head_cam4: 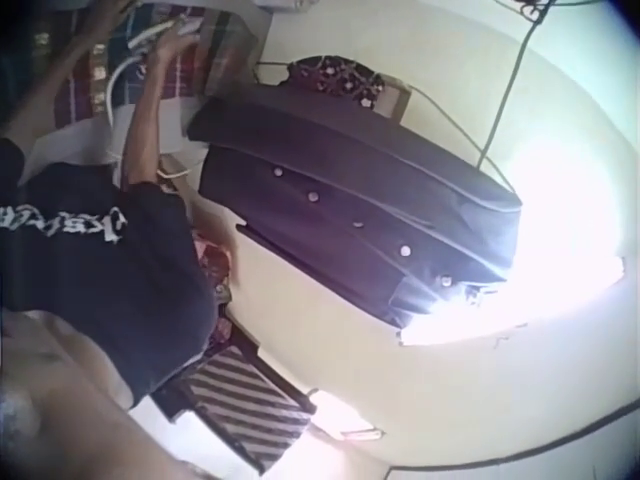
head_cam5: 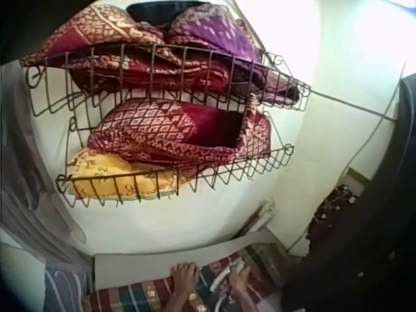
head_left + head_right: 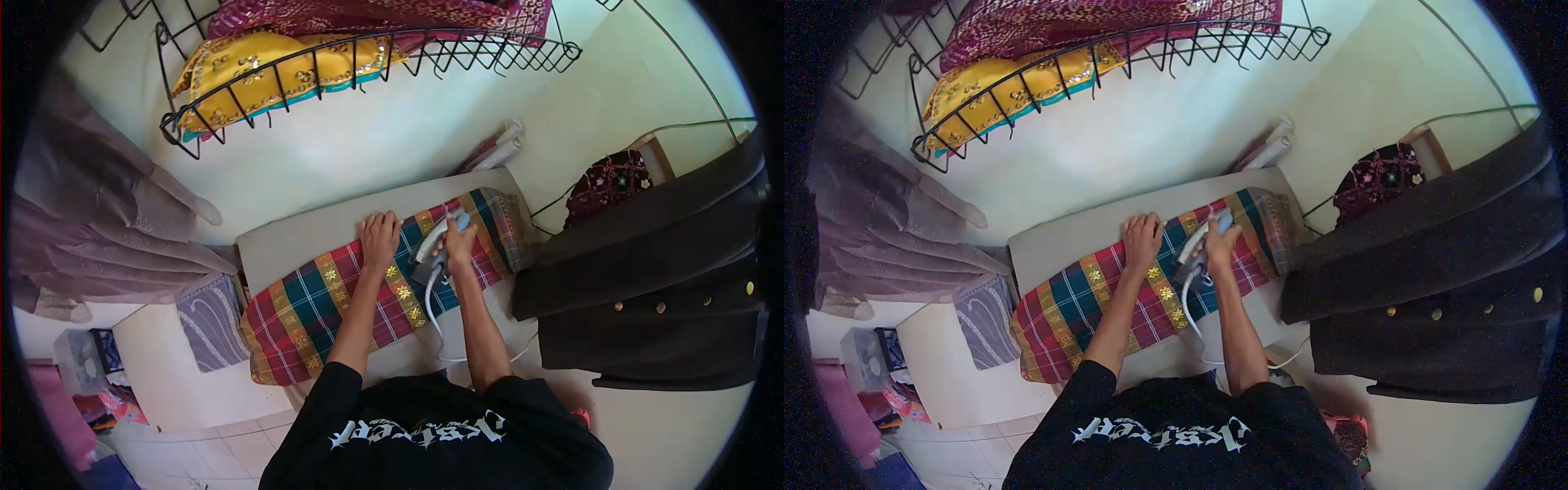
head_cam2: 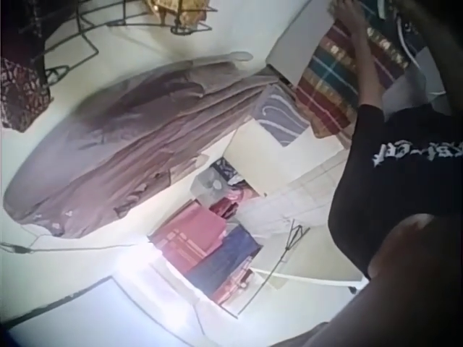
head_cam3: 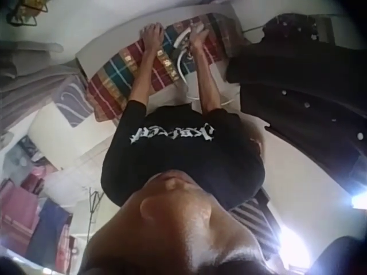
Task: The recorder uses an iron to smooth a piece of patterned cloth on a table and then folds it.
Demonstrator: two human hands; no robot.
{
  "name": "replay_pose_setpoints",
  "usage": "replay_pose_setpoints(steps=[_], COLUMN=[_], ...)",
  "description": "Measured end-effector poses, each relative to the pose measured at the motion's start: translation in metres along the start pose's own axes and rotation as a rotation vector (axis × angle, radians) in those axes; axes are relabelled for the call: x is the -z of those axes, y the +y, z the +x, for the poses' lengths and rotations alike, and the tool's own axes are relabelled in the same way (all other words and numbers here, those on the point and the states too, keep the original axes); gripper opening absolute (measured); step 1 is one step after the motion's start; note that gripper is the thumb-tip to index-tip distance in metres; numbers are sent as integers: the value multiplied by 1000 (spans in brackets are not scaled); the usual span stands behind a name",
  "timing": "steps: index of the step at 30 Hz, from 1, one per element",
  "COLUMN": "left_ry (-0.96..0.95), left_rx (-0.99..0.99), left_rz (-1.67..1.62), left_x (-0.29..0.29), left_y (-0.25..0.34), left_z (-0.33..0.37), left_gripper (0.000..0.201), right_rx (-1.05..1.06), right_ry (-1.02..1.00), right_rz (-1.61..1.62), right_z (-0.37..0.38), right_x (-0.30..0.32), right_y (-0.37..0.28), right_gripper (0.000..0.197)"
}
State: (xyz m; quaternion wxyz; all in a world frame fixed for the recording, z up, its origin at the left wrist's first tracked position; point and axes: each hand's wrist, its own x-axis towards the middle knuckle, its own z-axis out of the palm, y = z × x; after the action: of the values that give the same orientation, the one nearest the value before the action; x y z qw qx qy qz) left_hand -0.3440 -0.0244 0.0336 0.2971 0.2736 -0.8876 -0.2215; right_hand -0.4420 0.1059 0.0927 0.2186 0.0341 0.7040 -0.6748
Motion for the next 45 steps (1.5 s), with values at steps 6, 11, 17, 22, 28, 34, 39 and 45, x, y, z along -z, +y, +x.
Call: replay_pose_setpoints(steps=[6,11,17,22,28,34,39,45], left_ry=[-162,-318,-246,-326,-358,-241,-187,-209], left_rx=[131,80,-163,-63,-47,-25,111,96], left_rz=[-578,-243,149,391,289,311,-30,-151], left_x=[33,84,86,99,115,113,135,160], left_y=[-27,-28,-43,-33,-30,-53,-43,-55], left_z=[-10,-38,-69,-84,-119,-127,-134,-159], left_gripper=[24,36,43,49,53,50,41,36], right_rx=[-54,-26,-56,18,-81,133,128,121], right_ry=[36,300,289,466,596,417,609,831], right_rz=[-103,210,84,-57,101,-251,-42,10], right_z=[-39,13,-21,0,21,-61,23,-28], right_x=[-30,-33,-63,-52,-32,-110,-66,-68], right_y=[52,0,44,11,-16,112,86,74], right_gripper=[47,50,52,53,53,63,58,55])
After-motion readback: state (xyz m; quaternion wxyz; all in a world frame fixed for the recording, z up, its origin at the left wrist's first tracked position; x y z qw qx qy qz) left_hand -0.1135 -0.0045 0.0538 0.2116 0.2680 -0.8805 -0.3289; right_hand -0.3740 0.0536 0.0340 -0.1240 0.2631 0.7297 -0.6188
